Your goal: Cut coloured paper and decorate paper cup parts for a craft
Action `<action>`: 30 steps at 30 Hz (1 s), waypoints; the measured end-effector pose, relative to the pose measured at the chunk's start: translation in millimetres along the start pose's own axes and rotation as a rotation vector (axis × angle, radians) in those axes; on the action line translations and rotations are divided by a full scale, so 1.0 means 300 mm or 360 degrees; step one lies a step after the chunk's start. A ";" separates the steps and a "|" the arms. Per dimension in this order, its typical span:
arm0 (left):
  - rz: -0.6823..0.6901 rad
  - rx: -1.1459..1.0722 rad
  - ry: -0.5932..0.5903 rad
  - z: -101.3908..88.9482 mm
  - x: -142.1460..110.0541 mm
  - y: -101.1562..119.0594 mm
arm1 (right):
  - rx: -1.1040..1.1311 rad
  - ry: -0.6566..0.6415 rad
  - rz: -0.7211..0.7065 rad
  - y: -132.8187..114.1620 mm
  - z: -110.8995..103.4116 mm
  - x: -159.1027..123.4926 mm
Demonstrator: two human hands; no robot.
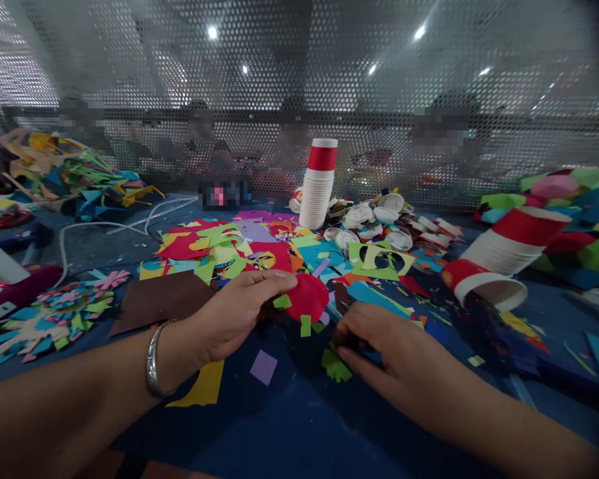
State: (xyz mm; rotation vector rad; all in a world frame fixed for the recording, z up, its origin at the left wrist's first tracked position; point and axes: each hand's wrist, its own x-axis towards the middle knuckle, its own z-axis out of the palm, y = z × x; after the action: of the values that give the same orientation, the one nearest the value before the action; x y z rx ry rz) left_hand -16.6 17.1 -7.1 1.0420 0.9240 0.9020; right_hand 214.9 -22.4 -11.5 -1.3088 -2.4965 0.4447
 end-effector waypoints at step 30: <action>0.0015 0.0034 -0.0227 -0.010 -0.006 -0.007 | 0.0418 0.0060 0.0168 -0.012 -0.050 0.001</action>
State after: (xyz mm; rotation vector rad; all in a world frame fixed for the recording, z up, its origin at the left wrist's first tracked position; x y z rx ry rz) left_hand -19.6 15.9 -9.4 1.1150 0.8117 0.8158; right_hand 217.8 -21.9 3.6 -1.3318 -2.2530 0.7370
